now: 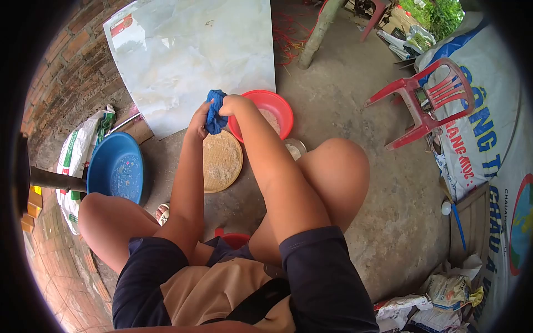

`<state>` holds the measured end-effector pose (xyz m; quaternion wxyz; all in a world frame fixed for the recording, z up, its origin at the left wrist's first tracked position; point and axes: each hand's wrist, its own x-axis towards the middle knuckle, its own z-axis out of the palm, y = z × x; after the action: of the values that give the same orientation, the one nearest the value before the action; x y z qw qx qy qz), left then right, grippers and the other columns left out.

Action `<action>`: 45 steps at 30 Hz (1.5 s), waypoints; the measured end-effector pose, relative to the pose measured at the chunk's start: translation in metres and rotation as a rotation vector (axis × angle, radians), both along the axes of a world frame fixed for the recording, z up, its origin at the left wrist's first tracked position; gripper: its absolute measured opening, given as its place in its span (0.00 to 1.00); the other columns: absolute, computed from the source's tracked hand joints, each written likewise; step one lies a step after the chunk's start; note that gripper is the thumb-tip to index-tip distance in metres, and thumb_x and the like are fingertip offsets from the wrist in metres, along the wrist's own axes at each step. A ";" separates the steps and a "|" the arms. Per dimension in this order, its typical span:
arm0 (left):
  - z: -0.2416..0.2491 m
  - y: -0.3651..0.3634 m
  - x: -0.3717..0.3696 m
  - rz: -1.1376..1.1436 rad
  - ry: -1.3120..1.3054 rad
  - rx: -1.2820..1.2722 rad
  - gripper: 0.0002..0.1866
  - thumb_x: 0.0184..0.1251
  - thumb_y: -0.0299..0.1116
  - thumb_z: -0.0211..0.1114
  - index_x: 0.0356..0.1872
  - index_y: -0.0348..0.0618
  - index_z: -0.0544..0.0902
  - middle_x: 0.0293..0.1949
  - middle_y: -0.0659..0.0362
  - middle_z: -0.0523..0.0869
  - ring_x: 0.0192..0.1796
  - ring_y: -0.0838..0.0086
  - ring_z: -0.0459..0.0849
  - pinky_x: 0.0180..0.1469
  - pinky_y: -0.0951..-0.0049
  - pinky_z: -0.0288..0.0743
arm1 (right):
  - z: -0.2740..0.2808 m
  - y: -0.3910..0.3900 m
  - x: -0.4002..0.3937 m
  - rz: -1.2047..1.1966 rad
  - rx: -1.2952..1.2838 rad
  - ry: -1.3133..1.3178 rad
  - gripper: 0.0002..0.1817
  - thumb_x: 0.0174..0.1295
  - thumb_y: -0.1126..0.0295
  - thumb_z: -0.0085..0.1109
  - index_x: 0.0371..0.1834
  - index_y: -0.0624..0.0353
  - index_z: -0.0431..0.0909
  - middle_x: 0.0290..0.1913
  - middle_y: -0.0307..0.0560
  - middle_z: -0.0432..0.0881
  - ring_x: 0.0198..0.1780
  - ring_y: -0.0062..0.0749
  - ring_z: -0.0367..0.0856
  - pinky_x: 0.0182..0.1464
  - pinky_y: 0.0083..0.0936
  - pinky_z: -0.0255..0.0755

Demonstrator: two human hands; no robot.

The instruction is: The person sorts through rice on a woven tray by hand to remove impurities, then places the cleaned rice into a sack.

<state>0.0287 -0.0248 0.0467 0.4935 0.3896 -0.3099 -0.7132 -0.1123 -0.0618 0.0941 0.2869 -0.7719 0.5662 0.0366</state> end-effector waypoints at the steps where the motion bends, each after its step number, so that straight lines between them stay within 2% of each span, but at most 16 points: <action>1: -0.003 -0.001 0.006 0.000 -0.003 0.001 0.19 0.62 0.44 0.61 0.48 0.43 0.74 0.37 0.57 0.83 0.37 0.71 0.83 0.35 0.70 0.79 | 0.004 0.007 0.009 0.024 0.034 0.044 0.26 0.46 0.55 0.58 0.45 0.61 0.79 0.45 0.58 0.81 0.46 0.41 0.79 0.49 0.30 0.71; 3: -0.012 0.003 0.020 0.289 -0.179 0.027 0.17 0.60 0.35 0.62 0.48 0.39 0.73 0.31 0.57 0.81 0.31 0.70 0.82 0.32 0.71 0.79 | -0.010 0.013 0.024 0.088 0.011 0.026 0.29 0.51 0.48 0.56 0.48 0.60 0.79 0.49 0.56 0.79 0.51 0.44 0.78 0.52 0.33 0.70; 5: 0.002 0.015 0.032 0.494 -0.422 0.055 0.16 0.60 0.33 0.62 0.47 0.39 0.73 0.31 0.54 0.82 0.29 0.69 0.82 0.30 0.71 0.78 | -0.030 0.018 0.039 0.089 0.044 0.110 0.30 0.53 0.45 0.55 0.50 0.59 0.78 0.51 0.55 0.78 0.54 0.44 0.76 0.55 0.34 0.70; 8: -0.050 -0.013 0.083 0.825 -0.860 -0.198 0.24 0.59 0.42 0.62 0.52 0.39 0.71 0.41 0.49 0.82 0.45 0.61 0.81 0.50 0.67 0.71 | -0.069 0.035 0.056 0.132 0.041 0.261 0.32 0.52 0.45 0.56 0.56 0.56 0.73 0.54 0.52 0.76 0.55 0.42 0.75 0.56 0.33 0.69; 11: -0.033 0.000 0.105 0.763 -1.268 0.032 0.36 0.57 0.50 0.62 0.67 0.64 0.59 0.63 0.45 0.65 0.61 0.52 0.69 0.59 0.50 0.62 | -0.103 0.053 0.066 0.184 0.144 0.304 0.38 0.51 0.45 0.59 0.64 0.51 0.63 0.61 0.50 0.70 0.59 0.41 0.72 0.56 0.42 0.69; 13: -0.048 0.003 0.114 0.652 -1.419 0.231 0.39 0.56 0.54 0.61 0.68 0.77 0.52 0.69 0.45 0.52 0.68 0.48 0.58 0.63 0.42 0.54 | -0.090 0.073 0.068 0.192 0.178 0.361 0.42 0.50 0.43 0.60 0.66 0.50 0.59 0.64 0.50 0.64 0.61 0.45 0.69 0.56 0.46 0.68; 15: -0.051 0.017 0.105 0.608 -1.432 0.264 0.39 0.57 0.54 0.61 0.68 0.73 0.52 0.70 0.45 0.50 0.69 0.46 0.54 0.64 0.39 0.49 | -0.096 0.088 0.065 0.197 0.207 0.419 0.45 0.49 0.42 0.61 0.68 0.49 0.55 0.68 0.51 0.59 0.63 0.49 0.66 0.55 0.51 0.68; 17: -0.071 0.023 0.099 0.591 -1.444 0.126 0.38 0.58 0.54 0.60 0.69 0.60 0.55 0.69 0.44 0.54 0.69 0.47 0.53 0.66 0.44 0.50 | -0.118 0.100 0.062 0.187 0.096 0.430 0.49 0.45 0.40 0.63 0.68 0.48 0.54 0.70 0.52 0.52 0.65 0.55 0.61 0.54 0.57 0.67; 19: -0.124 0.015 0.105 0.566 -1.254 -0.275 0.35 0.63 0.51 0.56 0.67 0.45 0.59 0.66 0.45 0.62 0.67 0.52 0.60 0.65 0.54 0.56 | -0.126 0.110 0.057 0.247 0.067 0.431 0.49 0.44 0.41 0.64 0.68 0.49 0.54 0.69 0.53 0.52 0.65 0.56 0.60 0.54 0.54 0.67; 21: -0.118 0.024 0.082 0.313 -0.519 -0.044 0.29 0.69 0.48 0.49 0.64 0.38 0.63 0.61 0.47 0.69 0.63 0.59 0.69 0.62 0.65 0.63 | -0.138 0.120 0.059 0.307 0.042 0.435 0.50 0.43 0.42 0.66 0.68 0.51 0.54 0.69 0.54 0.52 0.65 0.56 0.60 0.55 0.51 0.68; 23: -0.101 0.042 0.069 0.027 -0.162 0.269 0.26 0.72 0.47 0.44 0.62 0.39 0.65 0.58 0.49 0.73 0.59 0.64 0.73 0.59 0.68 0.67 | -0.155 0.133 0.060 0.327 -0.117 0.381 0.46 0.43 0.49 0.68 0.65 0.55 0.59 0.66 0.53 0.57 0.63 0.53 0.61 0.54 0.45 0.70; 27: -0.147 0.069 0.059 -0.009 0.040 0.410 0.26 0.72 0.48 0.41 0.61 0.40 0.67 0.57 0.49 0.74 0.58 0.62 0.73 0.60 0.68 0.68 | -0.185 0.139 0.062 0.327 -0.236 0.297 0.34 0.47 0.59 0.67 0.57 0.59 0.65 0.61 0.51 0.62 0.60 0.50 0.65 0.52 0.39 0.73; 29: -0.167 0.080 0.060 0.173 0.285 0.462 0.26 0.72 0.48 0.40 0.60 0.40 0.67 0.57 0.49 0.74 0.58 0.62 0.74 0.60 0.66 0.69 | -0.191 0.143 0.060 0.256 -0.232 0.080 0.24 0.49 0.68 0.62 0.50 0.60 0.68 0.56 0.50 0.65 0.57 0.45 0.69 0.51 0.35 0.74; 35: -0.166 0.086 0.066 0.237 0.239 0.531 0.26 0.71 0.49 0.42 0.59 0.38 0.68 0.57 0.49 0.75 0.57 0.60 0.75 0.59 0.65 0.69 | -0.202 0.143 0.054 0.302 -0.280 0.005 0.16 0.51 0.74 0.58 0.45 0.62 0.72 0.47 0.51 0.74 0.52 0.43 0.75 0.49 0.34 0.74; 41: -0.165 0.090 0.065 0.240 0.245 0.532 0.26 0.70 0.48 0.42 0.58 0.37 0.68 0.57 0.49 0.75 0.58 0.60 0.74 0.58 0.64 0.70 | -0.189 0.135 0.052 0.334 -0.050 0.198 0.11 0.56 0.74 0.49 0.41 0.62 0.75 0.48 0.53 0.77 0.48 0.43 0.78 0.50 0.34 0.74; 45: -0.172 0.092 0.064 0.183 0.211 0.562 0.25 0.70 0.48 0.43 0.56 0.37 0.70 0.53 0.52 0.77 0.55 0.62 0.76 0.58 0.64 0.70 | -0.170 0.131 0.062 0.170 -0.174 0.084 0.12 0.58 0.73 0.46 0.43 0.61 0.75 0.50 0.53 0.76 0.49 0.44 0.78 0.49 0.36 0.73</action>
<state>0.0928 0.0669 -0.1257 0.4579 0.4609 -0.0116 -0.7601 -0.0500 0.0694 -0.0755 0.1907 -0.8370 0.5110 0.0436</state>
